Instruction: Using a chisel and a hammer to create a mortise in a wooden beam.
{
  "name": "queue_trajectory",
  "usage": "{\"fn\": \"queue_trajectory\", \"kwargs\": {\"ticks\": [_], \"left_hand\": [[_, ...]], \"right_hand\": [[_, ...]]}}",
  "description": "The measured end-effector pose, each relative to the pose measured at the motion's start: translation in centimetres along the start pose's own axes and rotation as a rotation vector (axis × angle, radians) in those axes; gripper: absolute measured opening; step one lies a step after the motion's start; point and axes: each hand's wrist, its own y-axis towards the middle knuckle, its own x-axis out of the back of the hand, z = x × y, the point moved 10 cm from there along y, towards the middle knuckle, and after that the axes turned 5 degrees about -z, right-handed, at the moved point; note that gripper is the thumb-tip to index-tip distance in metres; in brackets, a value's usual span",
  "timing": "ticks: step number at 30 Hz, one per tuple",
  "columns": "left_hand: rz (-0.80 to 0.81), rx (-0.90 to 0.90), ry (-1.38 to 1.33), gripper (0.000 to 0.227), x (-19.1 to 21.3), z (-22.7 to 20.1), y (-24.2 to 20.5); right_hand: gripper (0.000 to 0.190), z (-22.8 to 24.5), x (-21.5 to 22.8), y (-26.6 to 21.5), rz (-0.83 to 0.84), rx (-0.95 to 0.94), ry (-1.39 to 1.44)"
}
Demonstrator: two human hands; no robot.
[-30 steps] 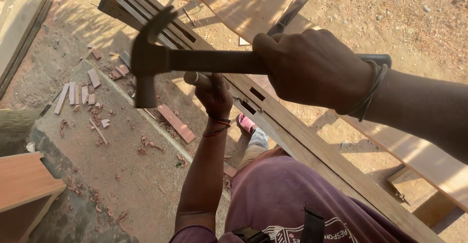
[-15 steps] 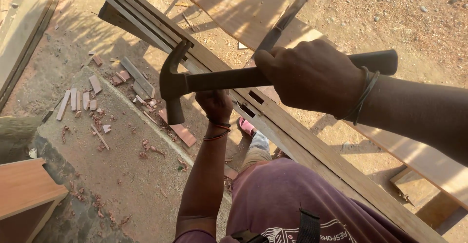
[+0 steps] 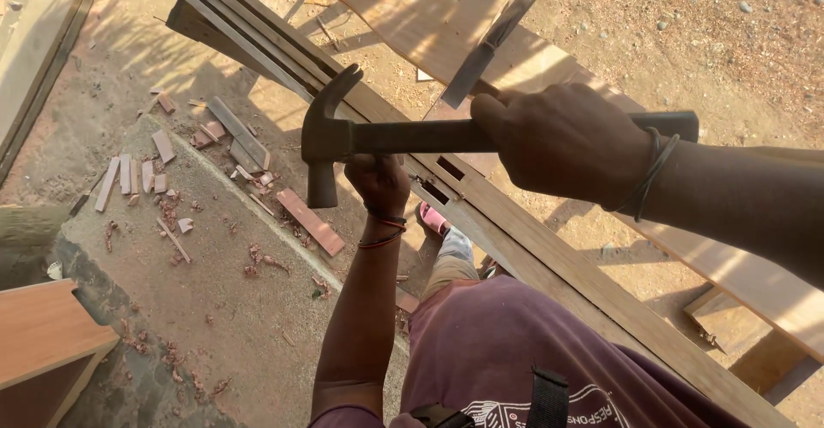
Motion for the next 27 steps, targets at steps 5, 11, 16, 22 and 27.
{"fn": "queue_trajectory", "kwargs": {"ticks": [5, 11, 16, 22, 27], "left_hand": [[-0.071, 0.152, -0.148, 0.034, -0.1, -0.8, 0.6], [-0.091, 0.175, -0.149, 0.033, 0.2, -0.5, 0.9], [0.014, -0.128, 0.059, 0.036, -0.7, -1.5, 0.5], [-0.133, 0.279, -0.198, 0.024, 0.3, 0.0, 0.2], [-0.012, -0.156, 0.045, 0.034, 0.1, -2.1, 0.2]], "right_hand": [[0.009, 1.7, 3.0, 0.5, -0.152, 0.055, 0.013], [0.013, 2.8, 5.8, 0.1, -0.363, 0.136, 0.123], [0.007, 1.5, 2.2, 0.7, -0.007, 0.055, -0.154], [0.013, 1.5, 2.1, 0.2, -0.249, 0.109, 0.051], [0.008, 0.6, 0.4, -0.5, -0.099, 0.100, -0.245]]}}
